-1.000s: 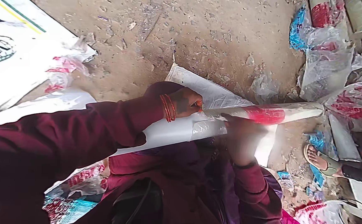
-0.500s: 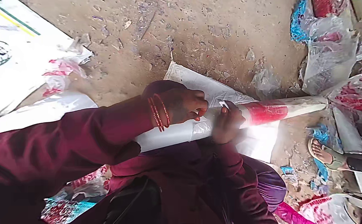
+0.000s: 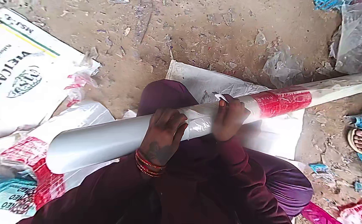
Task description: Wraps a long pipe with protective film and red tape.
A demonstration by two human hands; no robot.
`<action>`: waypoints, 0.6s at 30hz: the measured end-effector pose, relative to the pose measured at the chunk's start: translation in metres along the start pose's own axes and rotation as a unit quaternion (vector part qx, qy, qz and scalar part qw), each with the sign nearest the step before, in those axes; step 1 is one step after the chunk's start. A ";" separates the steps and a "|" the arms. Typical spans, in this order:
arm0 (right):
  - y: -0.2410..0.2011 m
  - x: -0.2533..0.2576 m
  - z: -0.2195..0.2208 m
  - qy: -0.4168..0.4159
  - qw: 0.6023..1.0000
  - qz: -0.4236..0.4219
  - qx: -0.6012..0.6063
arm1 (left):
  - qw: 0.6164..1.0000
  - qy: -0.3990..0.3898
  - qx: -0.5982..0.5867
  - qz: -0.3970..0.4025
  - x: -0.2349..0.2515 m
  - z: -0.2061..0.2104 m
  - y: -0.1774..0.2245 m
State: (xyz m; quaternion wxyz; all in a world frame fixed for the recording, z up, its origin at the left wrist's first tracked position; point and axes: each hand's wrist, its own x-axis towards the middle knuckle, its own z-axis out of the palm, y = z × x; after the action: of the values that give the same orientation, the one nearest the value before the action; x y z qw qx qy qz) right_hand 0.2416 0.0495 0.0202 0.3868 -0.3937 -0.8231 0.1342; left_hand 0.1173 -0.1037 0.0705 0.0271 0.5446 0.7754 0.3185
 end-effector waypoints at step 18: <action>0.008 -0.015 0.001 0.072 0.996 -0.010 0.053 | 0.994 -0.027 0.099 -0.032 -0.009 -0.003 0.047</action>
State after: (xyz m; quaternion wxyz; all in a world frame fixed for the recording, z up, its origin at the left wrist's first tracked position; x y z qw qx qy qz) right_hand 0.2516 0.0435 0.0073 0.4666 -0.3731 -0.7887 0.1450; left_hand 0.1584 -0.1032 0.0949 0.0039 0.5281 0.8191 0.2240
